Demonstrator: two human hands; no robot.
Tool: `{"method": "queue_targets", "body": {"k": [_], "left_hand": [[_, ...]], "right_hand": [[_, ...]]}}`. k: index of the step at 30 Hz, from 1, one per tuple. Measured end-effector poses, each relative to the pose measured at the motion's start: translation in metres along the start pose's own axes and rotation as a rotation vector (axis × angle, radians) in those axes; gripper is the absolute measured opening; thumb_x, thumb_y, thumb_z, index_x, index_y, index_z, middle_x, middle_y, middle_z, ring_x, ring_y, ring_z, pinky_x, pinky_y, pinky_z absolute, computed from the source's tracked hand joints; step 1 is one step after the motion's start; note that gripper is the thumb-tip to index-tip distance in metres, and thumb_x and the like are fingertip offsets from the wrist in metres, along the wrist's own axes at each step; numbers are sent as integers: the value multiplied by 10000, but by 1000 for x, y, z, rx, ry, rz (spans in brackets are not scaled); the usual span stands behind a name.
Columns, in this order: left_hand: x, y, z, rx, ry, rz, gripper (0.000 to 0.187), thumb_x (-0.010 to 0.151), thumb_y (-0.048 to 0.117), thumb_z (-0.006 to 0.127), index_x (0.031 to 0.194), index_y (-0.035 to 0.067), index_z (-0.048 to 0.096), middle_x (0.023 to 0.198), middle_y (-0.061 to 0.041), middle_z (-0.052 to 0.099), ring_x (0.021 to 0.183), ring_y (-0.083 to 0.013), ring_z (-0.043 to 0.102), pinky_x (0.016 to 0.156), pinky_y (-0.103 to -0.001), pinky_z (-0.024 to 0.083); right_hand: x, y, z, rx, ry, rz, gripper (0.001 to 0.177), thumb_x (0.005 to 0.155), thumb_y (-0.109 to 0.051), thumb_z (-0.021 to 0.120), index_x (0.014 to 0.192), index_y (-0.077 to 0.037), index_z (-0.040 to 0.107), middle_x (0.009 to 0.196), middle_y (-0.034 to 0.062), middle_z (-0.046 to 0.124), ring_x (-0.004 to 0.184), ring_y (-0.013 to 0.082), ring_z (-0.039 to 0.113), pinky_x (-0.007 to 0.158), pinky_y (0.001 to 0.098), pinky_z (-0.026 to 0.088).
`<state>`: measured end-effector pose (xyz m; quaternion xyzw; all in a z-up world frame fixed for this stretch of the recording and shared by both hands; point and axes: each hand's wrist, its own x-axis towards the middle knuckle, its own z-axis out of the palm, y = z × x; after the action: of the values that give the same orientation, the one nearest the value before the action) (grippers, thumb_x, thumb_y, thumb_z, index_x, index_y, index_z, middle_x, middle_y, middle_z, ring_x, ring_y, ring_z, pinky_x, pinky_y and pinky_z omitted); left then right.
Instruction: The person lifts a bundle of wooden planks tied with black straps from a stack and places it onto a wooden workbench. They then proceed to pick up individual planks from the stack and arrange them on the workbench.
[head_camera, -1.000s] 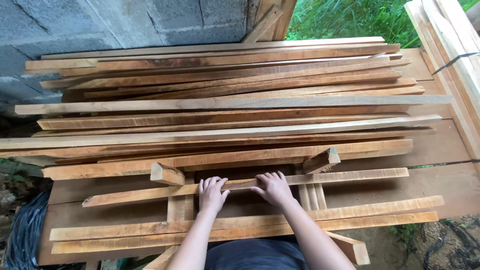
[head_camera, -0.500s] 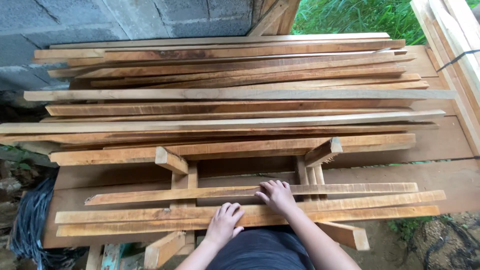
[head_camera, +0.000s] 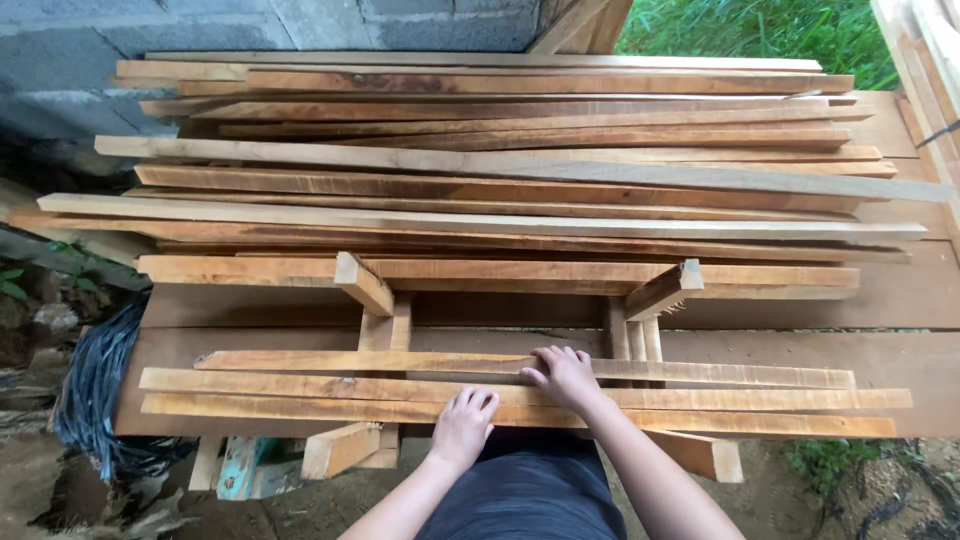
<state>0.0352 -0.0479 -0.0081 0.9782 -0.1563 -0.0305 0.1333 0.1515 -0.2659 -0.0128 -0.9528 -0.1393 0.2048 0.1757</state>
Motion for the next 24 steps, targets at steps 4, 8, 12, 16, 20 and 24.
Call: {"method": "queue_targets", "body": {"k": [4, 8, 12, 16, 20, 24], "left_hand": [[1, 4, -4, 12, -70, -10, 512, 805, 177, 777, 1279, 60, 621, 1284, -58, 592, 1222, -261, 522, 1013, -412, 483], [-1, 6, -1, 3, 16, -22, 479, 769, 147, 753, 1228, 68, 641, 1225, -50, 608, 1159, -257, 546, 964, -402, 501], [-1, 8, 5, -3, 40, -23, 475, 760, 148, 732, 1221, 69, 645, 1218, -49, 603, 1142, -266, 547, 925, -404, 504], [0, 8, -3, -4, 22, -26, 463, 771, 119, 735, 1221, 47, 656, 1217, -61, 623, 1150, -254, 557, 946, -394, 519], [-2, 8, 1, 14, 37, -17, 483, 754, 156, 741, 1220, 82, 643, 1209, -45, 607, 1132, -258, 547, 897, -398, 512], [-1, 7, 3, 18, 10, -16, 497, 764, 163, 753, 1239, 74, 637, 1229, -52, 609, 1151, -257, 547, 925, -400, 509]], "right_hand": [[3, 3, -1, -12, -3, -18, 583, 903, -646, 605, 1216, -162, 695, 1160, 7, 739, 1070, 230, 650, 1056, 451, 370], [2, -9, -22, -1, 5, -111, 484, 849, -545, 727, 1071, -118, 674, 987, 38, 753, 957, 264, 693, 989, 424, 446], [-3, -5, -6, 3, 124, -254, 382, 791, -317, 783, 1042, -132, 563, 878, 26, 752, 832, 264, 718, 854, 376, 493], [-9, -17, -9, -49, 196, -243, 458, 884, -557, 715, 1033, -136, 613, 942, 0, 678, 897, 208, 661, 931, 375, 430], [-12, -25, -10, -22, 343, -302, 379, 889, -499, 716, 986, -142, 633, 965, 13, 659, 922, 232, 613, 945, 386, 432], [-5, -21, 4, 77, 146, -50, 601, 931, -644, 547, 1220, -135, 683, 1125, 60, 727, 1047, 270, 673, 1027, 435, 422]]}}
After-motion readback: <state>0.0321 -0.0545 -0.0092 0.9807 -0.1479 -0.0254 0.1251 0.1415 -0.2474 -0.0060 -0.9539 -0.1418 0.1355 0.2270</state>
